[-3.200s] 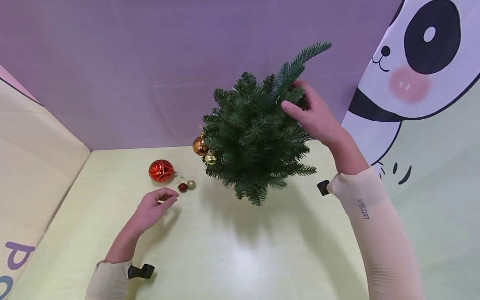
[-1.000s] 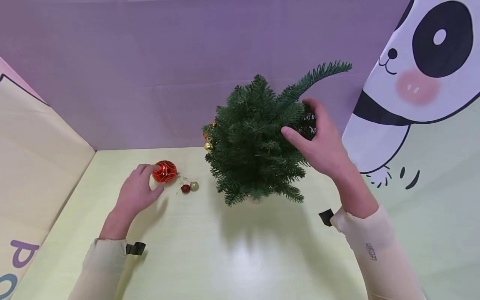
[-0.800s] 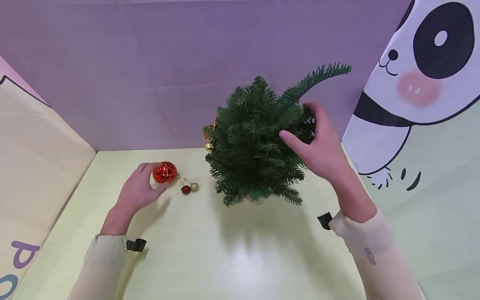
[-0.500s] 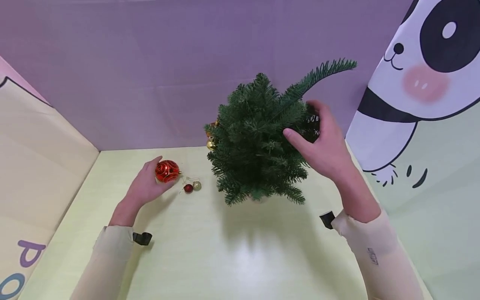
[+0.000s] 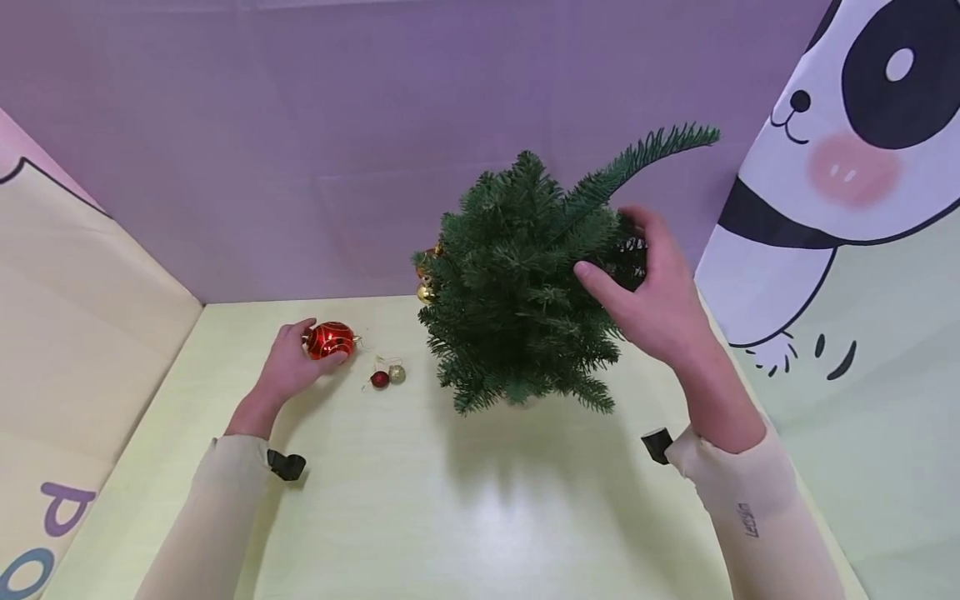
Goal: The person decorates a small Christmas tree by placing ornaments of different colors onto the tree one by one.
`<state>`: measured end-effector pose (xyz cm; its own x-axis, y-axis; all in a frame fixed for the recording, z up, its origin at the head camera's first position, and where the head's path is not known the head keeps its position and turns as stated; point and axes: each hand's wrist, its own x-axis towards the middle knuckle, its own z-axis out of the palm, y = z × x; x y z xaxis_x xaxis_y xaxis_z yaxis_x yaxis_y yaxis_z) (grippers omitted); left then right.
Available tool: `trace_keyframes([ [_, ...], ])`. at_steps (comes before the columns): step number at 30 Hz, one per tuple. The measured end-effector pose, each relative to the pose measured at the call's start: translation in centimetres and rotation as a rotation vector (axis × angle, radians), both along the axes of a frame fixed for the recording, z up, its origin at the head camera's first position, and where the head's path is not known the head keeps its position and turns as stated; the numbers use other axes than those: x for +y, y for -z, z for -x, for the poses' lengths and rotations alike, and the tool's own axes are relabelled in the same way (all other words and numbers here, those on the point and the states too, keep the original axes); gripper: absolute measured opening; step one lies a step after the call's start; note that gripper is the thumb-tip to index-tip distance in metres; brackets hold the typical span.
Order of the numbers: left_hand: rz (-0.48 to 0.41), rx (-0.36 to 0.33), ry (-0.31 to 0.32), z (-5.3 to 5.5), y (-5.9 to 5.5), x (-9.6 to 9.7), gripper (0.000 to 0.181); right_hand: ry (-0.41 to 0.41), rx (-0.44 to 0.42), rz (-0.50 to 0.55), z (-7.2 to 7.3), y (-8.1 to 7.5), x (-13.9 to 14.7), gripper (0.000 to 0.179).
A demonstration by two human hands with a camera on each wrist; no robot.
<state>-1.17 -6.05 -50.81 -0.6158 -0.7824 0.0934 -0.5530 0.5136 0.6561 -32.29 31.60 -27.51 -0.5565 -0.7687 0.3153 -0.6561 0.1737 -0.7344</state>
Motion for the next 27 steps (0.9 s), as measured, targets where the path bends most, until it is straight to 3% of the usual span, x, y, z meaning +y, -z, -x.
trace_keyframes([
  [4, -0.109, 0.012, -0.009, -0.3, 0.2, -0.3, 0.091, 0.002, -0.004, -0.008, 0.0, -0.1, 0.0, 0.073],
  [8, -0.181, -0.005, 0.022, -1.0, 0.3, -0.6, 0.093, -0.002, -0.001, -0.003, -0.1, -0.1, 0.0, 0.072],
  [14, -0.170, -0.062, 0.010, -1.7, 1.1, -1.0, 0.096, -0.014, -0.011, -0.001, -0.2, 0.2, 0.0, 0.074],
  [27, -0.178, -0.017, -0.026, -1.3, 1.1, -0.1, 0.103, -0.017, -0.014, -0.004, 0.0, 0.1, 0.3, 0.074],
])
